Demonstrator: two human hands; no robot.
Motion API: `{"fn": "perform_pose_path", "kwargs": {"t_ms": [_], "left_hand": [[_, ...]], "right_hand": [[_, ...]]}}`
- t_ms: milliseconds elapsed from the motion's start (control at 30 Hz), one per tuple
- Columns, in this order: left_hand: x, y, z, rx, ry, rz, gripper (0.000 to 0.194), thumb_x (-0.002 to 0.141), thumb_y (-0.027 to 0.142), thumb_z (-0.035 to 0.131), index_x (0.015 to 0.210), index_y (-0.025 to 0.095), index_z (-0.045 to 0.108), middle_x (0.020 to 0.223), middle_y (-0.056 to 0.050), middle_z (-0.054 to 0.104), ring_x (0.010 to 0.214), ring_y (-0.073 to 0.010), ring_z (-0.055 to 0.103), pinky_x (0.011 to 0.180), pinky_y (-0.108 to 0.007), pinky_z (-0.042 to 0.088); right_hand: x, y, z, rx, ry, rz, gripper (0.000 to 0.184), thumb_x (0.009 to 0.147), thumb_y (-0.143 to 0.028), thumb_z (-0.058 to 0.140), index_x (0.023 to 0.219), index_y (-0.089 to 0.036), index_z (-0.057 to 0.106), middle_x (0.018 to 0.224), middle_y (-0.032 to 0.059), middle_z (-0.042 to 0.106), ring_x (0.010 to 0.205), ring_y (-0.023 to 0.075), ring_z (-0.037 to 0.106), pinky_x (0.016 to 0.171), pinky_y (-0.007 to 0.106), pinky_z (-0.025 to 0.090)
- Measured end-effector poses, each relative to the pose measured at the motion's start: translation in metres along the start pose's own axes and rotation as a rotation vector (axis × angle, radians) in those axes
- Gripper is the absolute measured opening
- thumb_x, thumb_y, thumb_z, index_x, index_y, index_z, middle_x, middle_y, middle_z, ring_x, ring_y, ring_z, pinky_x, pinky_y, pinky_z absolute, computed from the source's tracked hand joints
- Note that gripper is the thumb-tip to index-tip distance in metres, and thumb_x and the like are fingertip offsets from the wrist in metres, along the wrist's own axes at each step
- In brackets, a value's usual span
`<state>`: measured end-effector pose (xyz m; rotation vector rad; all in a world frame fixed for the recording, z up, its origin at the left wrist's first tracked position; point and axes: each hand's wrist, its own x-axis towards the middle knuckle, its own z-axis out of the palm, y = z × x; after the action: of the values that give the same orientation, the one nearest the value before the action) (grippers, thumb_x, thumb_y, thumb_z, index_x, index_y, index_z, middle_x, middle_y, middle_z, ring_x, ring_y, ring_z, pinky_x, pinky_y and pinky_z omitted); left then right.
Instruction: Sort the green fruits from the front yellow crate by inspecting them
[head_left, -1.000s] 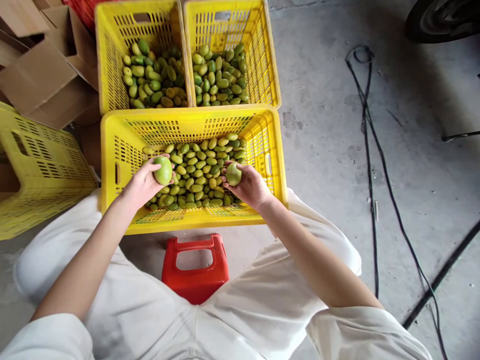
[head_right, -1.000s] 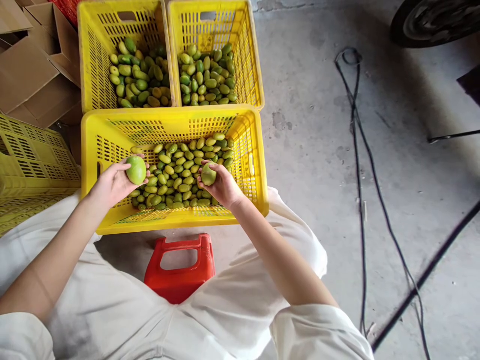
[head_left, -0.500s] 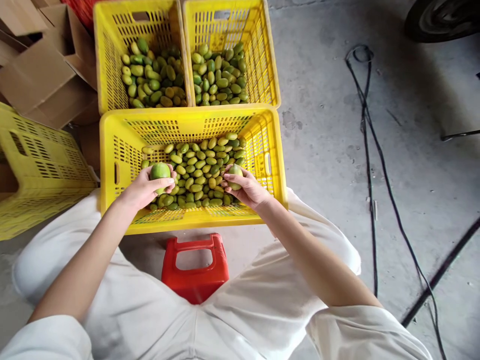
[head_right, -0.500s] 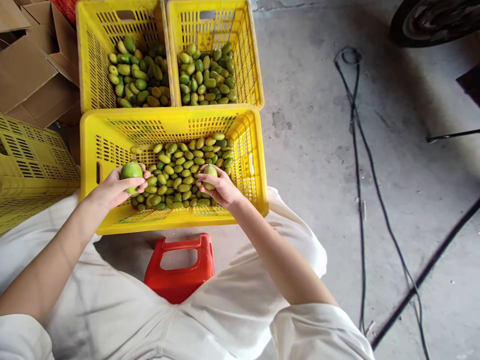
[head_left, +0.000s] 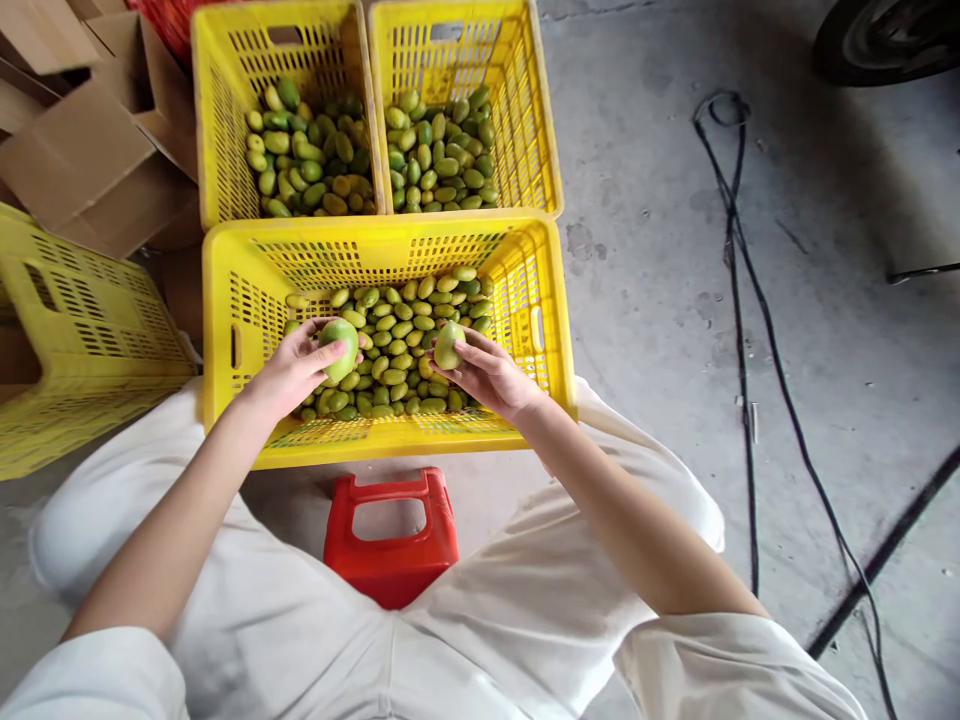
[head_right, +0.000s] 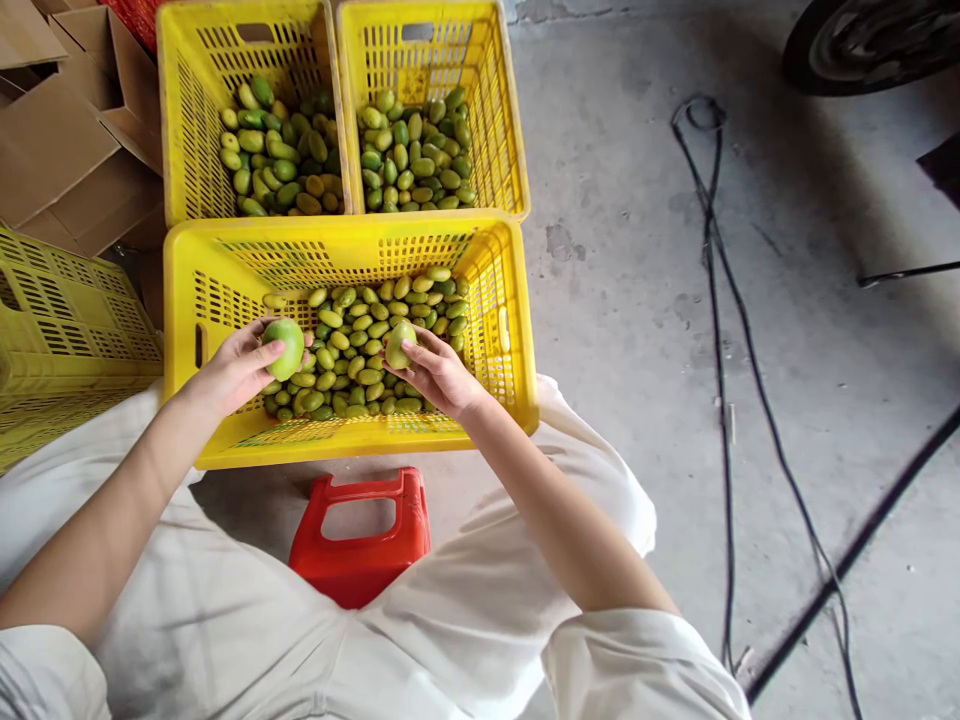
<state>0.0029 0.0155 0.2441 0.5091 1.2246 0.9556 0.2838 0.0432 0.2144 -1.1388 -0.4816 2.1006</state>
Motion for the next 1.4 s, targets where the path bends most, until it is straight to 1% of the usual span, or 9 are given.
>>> {"fn": "perform_pose_path", "kwargs": {"t_ms": [100,300,400,500,700,800,1067,1300,1400], "left_hand": [[-0.006,0.003,0.007,-0.022,-0.007,-0.021,0.056,0.051,0.019,0.100,0.091,0.021,0.060,0.083,0.002,0.069,0.062,-0.0126,0.066,0.057,-0.026,0.053],[-0.008,0.005,0.012,0.077,-0.018,-0.053,0.040,0.064,0.031,0.095,0.089,0.016,0.068,0.075,-0.001,0.065,0.053,-0.0106,0.058,0.043,-0.021,0.040],[-0.002,0.003,0.009,0.026,-0.011,-0.045,0.029,0.075,0.036,0.084,0.092,0.017,0.069,0.078,-0.004,0.069,0.060,-0.0149,0.064,0.049,-0.026,0.051],[0.002,0.002,0.004,-0.085,0.004,-0.077,0.032,0.076,0.030,0.075,0.107,0.021,0.071,0.093,-0.007,0.076,0.079,-0.0219,0.074,0.067,-0.033,0.062],[0.001,0.001,0.002,-0.047,0.021,-0.023,0.039,0.069,0.023,0.088,0.104,0.020,0.070,0.100,-0.006,0.080,0.085,-0.0194,0.076,0.076,-0.029,0.060],[0.000,-0.001,0.004,-0.040,0.044,-0.021,0.034,0.064,0.021,0.089,0.093,0.020,0.070,0.091,-0.005,0.079,0.083,-0.0173,0.074,0.074,-0.027,0.059],[0.005,-0.002,0.004,-0.110,0.214,-0.042,0.027,0.069,0.030,0.089,0.079,0.015,0.068,0.073,-0.004,0.069,0.060,-0.0097,0.058,0.047,-0.017,0.041],[0.004,0.010,0.016,-0.163,0.449,-0.256,0.016,0.093,0.027,0.060,0.081,0.018,0.058,0.071,-0.004,0.067,0.059,-0.0121,0.064,0.054,-0.020,0.053],[0.001,0.015,0.021,-0.192,0.437,-0.297,0.009,0.089,0.016,0.055,0.082,0.016,0.058,0.068,-0.004,0.067,0.057,-0.0120,0.064,0.052,-0.019,0.052]], "right_hand": [[-0.001,0.001,0.000,-0.021,0.032,0.006,0.049,0.061,-0.027,0.098,0.101,-0.024,0.070,0.084,-0.0039,0.067,0.077,0.0136,0.067,0.080,0.031,0.063],[0.001,0.003,-0.002,-0.039,0.040,-0.001,0.053,0.053,-0.029,0.101,0.089,-0.022,0.063,0.080,-0.0035,0.064,0.067,0.0109,0.059,0.057,0.023,0.049],[0.002,0.004,-0.004,-0.075,0.068,0.001,0.057,0.059,-0.044,0.101,0.092,-0.024,0.060,0.077,-0.0043,0.061,0.064,0.0106,0.056,0.051,0.021,0.040],[0.006,0.003,-0.007,-0.057,0.093,-0.008,0.051,0.071,-0.058,0.091,0.099,-0.026,0.062,0.080,-0.0025,0.063,0.069,0.0145,0.061,0.056,0.025,0.047],[0.011,0.002,-0.007,-0.024,0.115,-0.056,0.044,0.070,-0.043,0.083,0.106,-0.030,0.062,0.095,0.0011,0.073,0.096,0.0252,0.071,0.072,0.035,0.057],[0.008,0.006,-0.003,-0.051,0.164,-0.095,0.049,0.064,-0.042,0.092,0.098,-0.028,0.058,0.093,0.0014,0.072,0.087,0.0218,0.069,0.063,0.030,0.052],[0.002,0.008,-0.005,-0.172,0.172,0.001,0.063,0.061,-0.052,0.098,0.077,-0.026,0.044,0.058,-0.0099,0.038,0.049,0.0058,0.023,0.042,0.021,0.015],[0.007,0.013,-0.008,-0.094,0.308,0.108,0.036,0.064,-0.031,0.087,0.082,-0.024,0.056,0.070,-0.0034,0.060,0.063,0.0112,0.055,0.054,0.021,0.048],[0.007,0.019,-0.009,-0.063,0.307,0.085,0.041,0.059,-0.022,0.090,0.086,-0.022,0.059,0.072,-0.0039,0.063,0.057,0.0078,0.050,0.047,0.017,0.039]]}}
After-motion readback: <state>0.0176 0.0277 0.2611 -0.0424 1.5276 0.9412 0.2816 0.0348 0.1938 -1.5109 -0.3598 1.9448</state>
